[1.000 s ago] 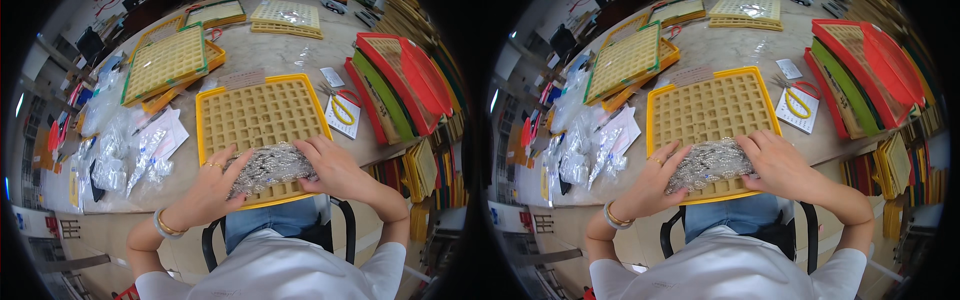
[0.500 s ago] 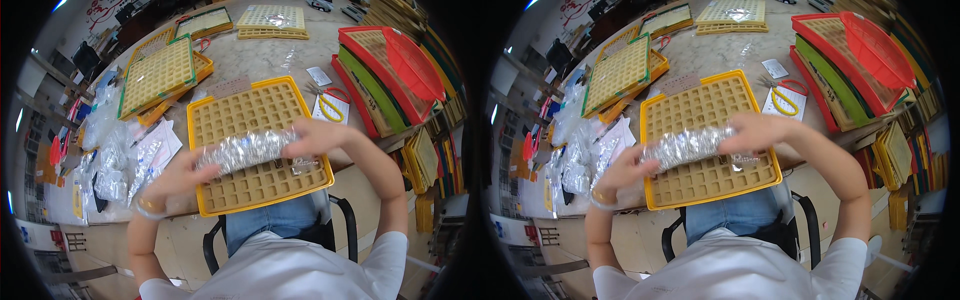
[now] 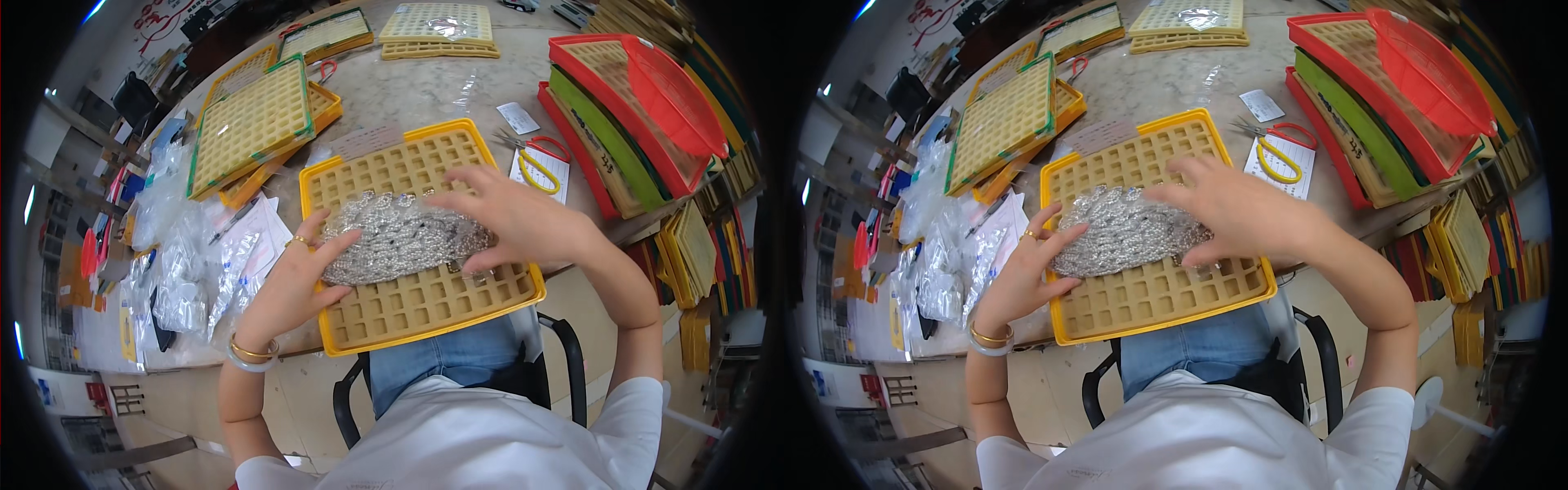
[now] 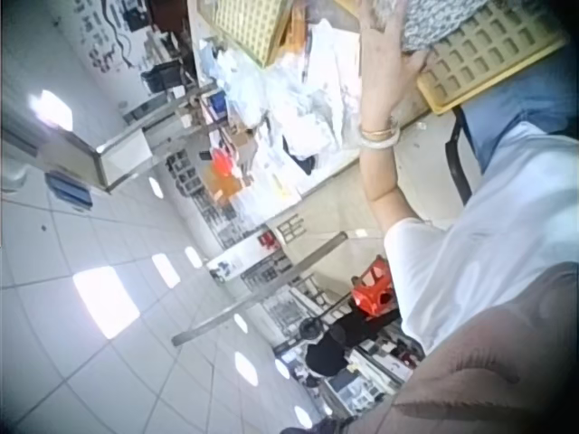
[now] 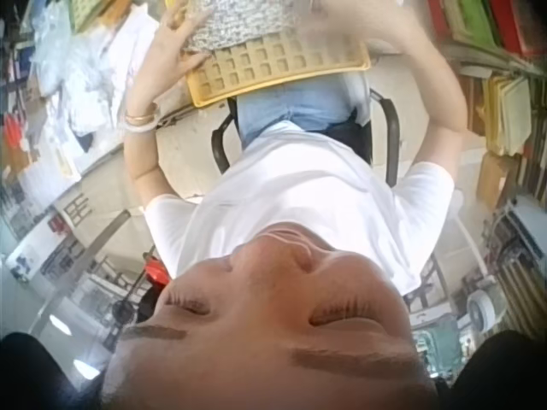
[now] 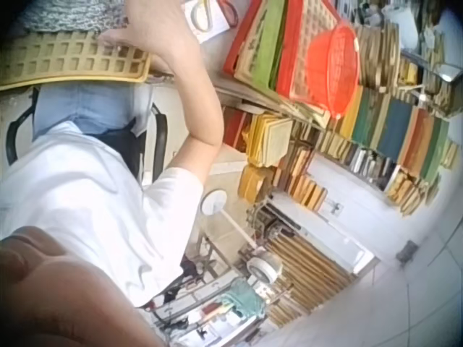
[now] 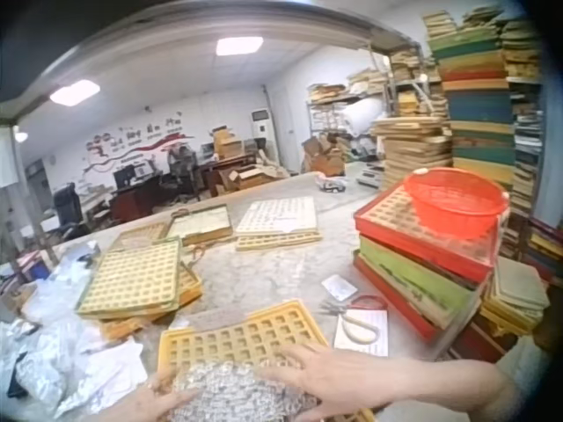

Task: The person cuts open a plastic bag containing silver-colored beaded chains and pours them into a yellow grid tray. They then pick up the chains one by one and arrange them neatly into the individual compartments of the tray.

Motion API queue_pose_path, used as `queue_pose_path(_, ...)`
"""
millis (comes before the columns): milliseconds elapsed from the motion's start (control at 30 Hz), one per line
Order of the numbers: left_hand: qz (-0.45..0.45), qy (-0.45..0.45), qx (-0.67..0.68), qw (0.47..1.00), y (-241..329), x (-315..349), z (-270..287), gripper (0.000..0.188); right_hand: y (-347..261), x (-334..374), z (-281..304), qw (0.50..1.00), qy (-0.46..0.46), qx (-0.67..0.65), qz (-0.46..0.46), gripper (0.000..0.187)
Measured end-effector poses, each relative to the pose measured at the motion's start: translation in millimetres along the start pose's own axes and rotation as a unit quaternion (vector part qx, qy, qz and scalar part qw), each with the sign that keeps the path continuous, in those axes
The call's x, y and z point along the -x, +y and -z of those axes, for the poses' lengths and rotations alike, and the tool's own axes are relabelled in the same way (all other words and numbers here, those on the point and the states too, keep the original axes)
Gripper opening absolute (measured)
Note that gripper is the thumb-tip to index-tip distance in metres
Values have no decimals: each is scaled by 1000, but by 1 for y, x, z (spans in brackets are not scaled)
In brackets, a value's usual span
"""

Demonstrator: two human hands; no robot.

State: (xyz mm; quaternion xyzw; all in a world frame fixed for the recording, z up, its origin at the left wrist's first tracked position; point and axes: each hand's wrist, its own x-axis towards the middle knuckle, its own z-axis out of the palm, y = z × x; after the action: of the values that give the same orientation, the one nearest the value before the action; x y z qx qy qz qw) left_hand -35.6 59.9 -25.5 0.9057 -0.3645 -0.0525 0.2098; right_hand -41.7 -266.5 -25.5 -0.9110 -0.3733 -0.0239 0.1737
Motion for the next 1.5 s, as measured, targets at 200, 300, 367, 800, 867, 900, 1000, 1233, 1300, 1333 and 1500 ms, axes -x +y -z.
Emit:
queue_pose_path(200, 124, -2, 86, 988, -11, -11, -5, 54, 1, -19, -31, 999, 27, -30, 3, 53)
queue_pose_path(300, 282, 20, 203, 938, -11, -30, -5, 51, 29, -38, -32, 988, 94, -112, -49, 39)
queue_pose_path(367, 235, 62, 180, 953, -18, -35, -12, 53, 45, -43, -23, 968, 63, -204, -133, 36)
queue_pose_path(800, 36, 75, 112, 990, -27, -29, -21, 74, 45, -42, -25, 981, -9, -192, 30, 54)
queue_pose_path(867, 19, 62, 101, 993, -23, -28, -17, 77, 47, -43, -18, 978, -27, -197, 64, 58)
queue_pose_path(900, 17, 62, 81, 995, -19, -27, -16, 79, 48, -41, -17, 978, -26, -192, 80, 60)
queue_pose_path(1000, -28, 74, 91, 993, -20, -31, -13, 84, 50, -45, -11, 978, -44, -194, 69, 67)
queue_pose_path(1233, 62, -9, 132, 989, -18, -48, 9, 81, 46, -79, 19, 963, -205, -170, -40, 81)
queue_pose_path(1300, 68, -13, 141, 988, -24, -45, 4, 79, 52, -74, 7, 963, -175, -204, 34, 79)
queue_pose_path(1333, 70, -16, 147, 987, -26, -44, 1, 78, 53, -70, 1, 959, -160, -221, 69, 78)
queue_pose_path(1500, -16, 66, 102, 993, -23, -39, -12, 76, 41, -59, -8, 976, -103, -193, 12, 59)
